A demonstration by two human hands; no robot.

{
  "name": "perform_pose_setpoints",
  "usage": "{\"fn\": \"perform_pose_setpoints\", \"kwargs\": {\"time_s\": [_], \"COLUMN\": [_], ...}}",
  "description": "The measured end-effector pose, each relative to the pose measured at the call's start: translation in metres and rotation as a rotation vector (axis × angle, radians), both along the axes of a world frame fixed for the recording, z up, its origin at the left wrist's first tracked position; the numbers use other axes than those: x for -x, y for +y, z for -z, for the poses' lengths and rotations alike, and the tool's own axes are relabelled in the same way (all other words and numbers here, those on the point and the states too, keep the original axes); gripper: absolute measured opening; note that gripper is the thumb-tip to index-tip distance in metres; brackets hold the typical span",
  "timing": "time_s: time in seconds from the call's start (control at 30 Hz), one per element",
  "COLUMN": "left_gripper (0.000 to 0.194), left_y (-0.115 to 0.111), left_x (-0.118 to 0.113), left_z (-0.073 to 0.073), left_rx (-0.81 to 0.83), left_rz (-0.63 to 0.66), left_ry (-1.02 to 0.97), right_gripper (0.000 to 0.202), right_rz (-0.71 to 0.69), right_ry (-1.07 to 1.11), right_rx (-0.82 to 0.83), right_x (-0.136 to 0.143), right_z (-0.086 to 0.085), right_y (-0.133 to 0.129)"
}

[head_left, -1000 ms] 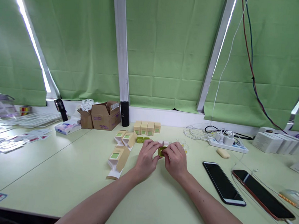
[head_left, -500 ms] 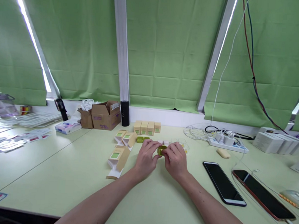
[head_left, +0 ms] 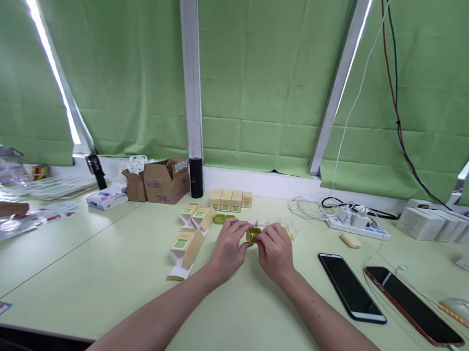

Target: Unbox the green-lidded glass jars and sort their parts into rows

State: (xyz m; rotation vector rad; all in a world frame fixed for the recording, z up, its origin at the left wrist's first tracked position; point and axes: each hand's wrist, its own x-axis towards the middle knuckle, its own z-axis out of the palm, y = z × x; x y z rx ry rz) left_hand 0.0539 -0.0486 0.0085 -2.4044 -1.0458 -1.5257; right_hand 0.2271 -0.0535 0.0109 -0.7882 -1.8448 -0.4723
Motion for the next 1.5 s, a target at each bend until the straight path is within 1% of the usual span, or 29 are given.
{"fn": "perform_pose_setpoints", "kwargs": {"time_s": [0.33,0.77,0.93,1.13,1.3,1.4,1.5], "left_gripper": [0.047,0.047,0.047,0.045,0.043,0.041,0.042], "left_y": [0.0,0.0,0.004,0.009,0.01,0.014,0.019], "left_x": [0.001,0.001,0.004,0.009,0.011,0.014,0.017], "left_z": [0.001,0.0,0.0,0.0,-0.006,-0.007,-0.005], "left_rx": [0.022,0.013,0.025,0.071,0.1,0.117,0.149], "left_rz": [-0.008,-0.025,-0.048,-0.1,-0.167,-0.219,-0.24], "left_ry": [0.004,0.002,-0.022,-0.107,-0.248,-0.363,-0.47], "right_gripper": [0.02,0.02,0.019,0.02,0.017,0.017,0.018], "right_rz": [0.018,0.017,0.015,-0.015,-0.017,0.014,0.071], "right_ry": [-0.011,-0.016,-0.022,0.024,0.014,-0.006,-0.048], "right_rx": [0.008,0.014,0.005,0.023,0.111,0.162,0.189], "right_x": [0.0,0.0,0.001,0.002,-0.002,-0.004,-0.001], "right_z": [0.001,0.002,0.001,0.001,0.006,0.011,0.014], "right_y": [0.001,0.001,-0.002,-0.003,0.004,0.012,0.023]}}
